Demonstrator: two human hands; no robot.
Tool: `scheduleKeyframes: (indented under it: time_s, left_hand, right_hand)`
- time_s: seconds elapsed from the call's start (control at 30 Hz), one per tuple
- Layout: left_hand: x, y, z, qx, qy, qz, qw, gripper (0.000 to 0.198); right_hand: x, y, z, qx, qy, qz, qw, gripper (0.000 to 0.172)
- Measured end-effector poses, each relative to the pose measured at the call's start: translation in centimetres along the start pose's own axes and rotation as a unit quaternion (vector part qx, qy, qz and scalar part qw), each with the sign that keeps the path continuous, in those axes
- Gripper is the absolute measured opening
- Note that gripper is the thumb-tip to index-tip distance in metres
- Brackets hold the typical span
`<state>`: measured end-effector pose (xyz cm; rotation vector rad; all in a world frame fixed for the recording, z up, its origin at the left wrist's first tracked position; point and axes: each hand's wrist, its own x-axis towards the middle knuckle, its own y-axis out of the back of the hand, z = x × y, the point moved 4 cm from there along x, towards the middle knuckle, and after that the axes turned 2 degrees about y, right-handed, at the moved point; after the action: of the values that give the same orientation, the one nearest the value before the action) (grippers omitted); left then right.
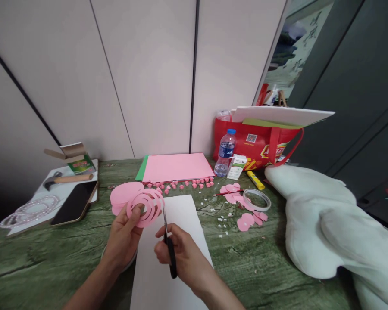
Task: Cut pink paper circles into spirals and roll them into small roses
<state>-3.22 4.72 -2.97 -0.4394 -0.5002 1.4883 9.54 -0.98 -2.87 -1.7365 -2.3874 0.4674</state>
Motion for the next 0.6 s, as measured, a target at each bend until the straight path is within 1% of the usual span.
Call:
scheduleKeyframes:
  time_s: [0.1,0.33,0.5,0.6]
  left_hand:
    - [-0.15,-0.03,-0.07,0.005,0.011,-0.004,1.000,0.022]
    - [-0.34,-0.16,0.04,0.009,0.018,-0.013,1.000,0.046]
    - [-0.38,-0.22,0.06,0.021,0.023,-0.013,0.999,0.050]
    - [-0.35,-0.19,0.02,0.022,0.025,0.002,0.999,0.052]
  right_hand:
    - [0.26,-0.15,-0.04,-0.018,-0.003,0.008,1.000,0.040]
    - [0.85,-0.27,0.49,-0.030,0.007,0.023,0.999,0.032]
    - [0.95,-0.31,0.40,-0.053,0.017,0.032,0.998,0.032]
    - [0.85,-0.20,0.56,-0.051,0.015,0.028,0.998,0.033]
